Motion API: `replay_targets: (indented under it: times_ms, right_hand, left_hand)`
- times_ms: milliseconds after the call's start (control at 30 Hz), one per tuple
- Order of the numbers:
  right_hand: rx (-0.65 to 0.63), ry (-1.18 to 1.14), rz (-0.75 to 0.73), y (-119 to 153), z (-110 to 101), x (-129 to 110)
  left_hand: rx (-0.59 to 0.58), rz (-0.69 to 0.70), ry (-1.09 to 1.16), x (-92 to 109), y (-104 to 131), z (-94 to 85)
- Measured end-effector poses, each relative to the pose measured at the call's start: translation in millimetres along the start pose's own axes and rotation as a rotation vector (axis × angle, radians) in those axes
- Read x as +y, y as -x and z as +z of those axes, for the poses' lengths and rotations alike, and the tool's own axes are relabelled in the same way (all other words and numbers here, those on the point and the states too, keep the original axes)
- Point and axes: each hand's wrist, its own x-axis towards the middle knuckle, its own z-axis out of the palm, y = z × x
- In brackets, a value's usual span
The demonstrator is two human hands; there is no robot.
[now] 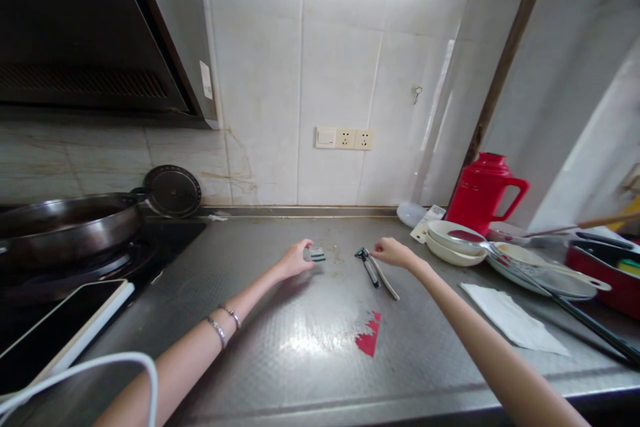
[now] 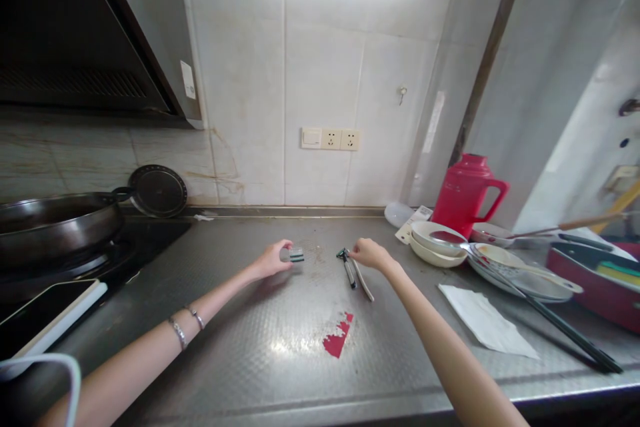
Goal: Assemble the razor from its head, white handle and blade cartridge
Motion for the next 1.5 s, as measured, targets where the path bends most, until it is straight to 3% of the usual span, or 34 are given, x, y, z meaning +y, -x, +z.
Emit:
replay_targets:
  times_ms: [200,400,700,833,1000,1167,1300,1500]
  right_hand:
    - [-0.038,-0.058,-0.437,18.6,-11.8,-36.0]
    - [-0.053,0.020,-0.458,32.8,-4.4,-51.2]
    - [-0.006,0.002,-0.496,24.2,-1.8,-41.6]
    - [-0.026,-0.077,-0.362,12.1,-8.3,-2.8]
    - [-0.139,-0.152,-0.039,9.4,-7.8,62.5]
    - [-0.209,-0.188,0.067,9.4,4.8,84.7]
    - [-0.286,-0.206,0.074,1.5,12.8,86.5]
    - [-0.296,-0.180,0.051,-8.9,20.9,97.9]
  left_hand:
    - [-0.057,0.147,0.028,42.8,5.5,5.3]
    - [-0.075,0.182,0.073,66.4,13.3,10.8]
    - [0.013,0.234,0.180,63.5,18.6,16.2]
    - [0.056,0.215,0.138,41.7,26.5,5.3]
    - [0.205,0.059,0.042,-19.6,36.0,-19.2]
    - [0.351,-0.129,0.017,-72.7,38.9,-36.0]
    - [0.361,-0.209,0.010,-87.4,45.0,-32.9]
    - [0.341,-0.209,0.001,-85.7,50.2,-26.8]
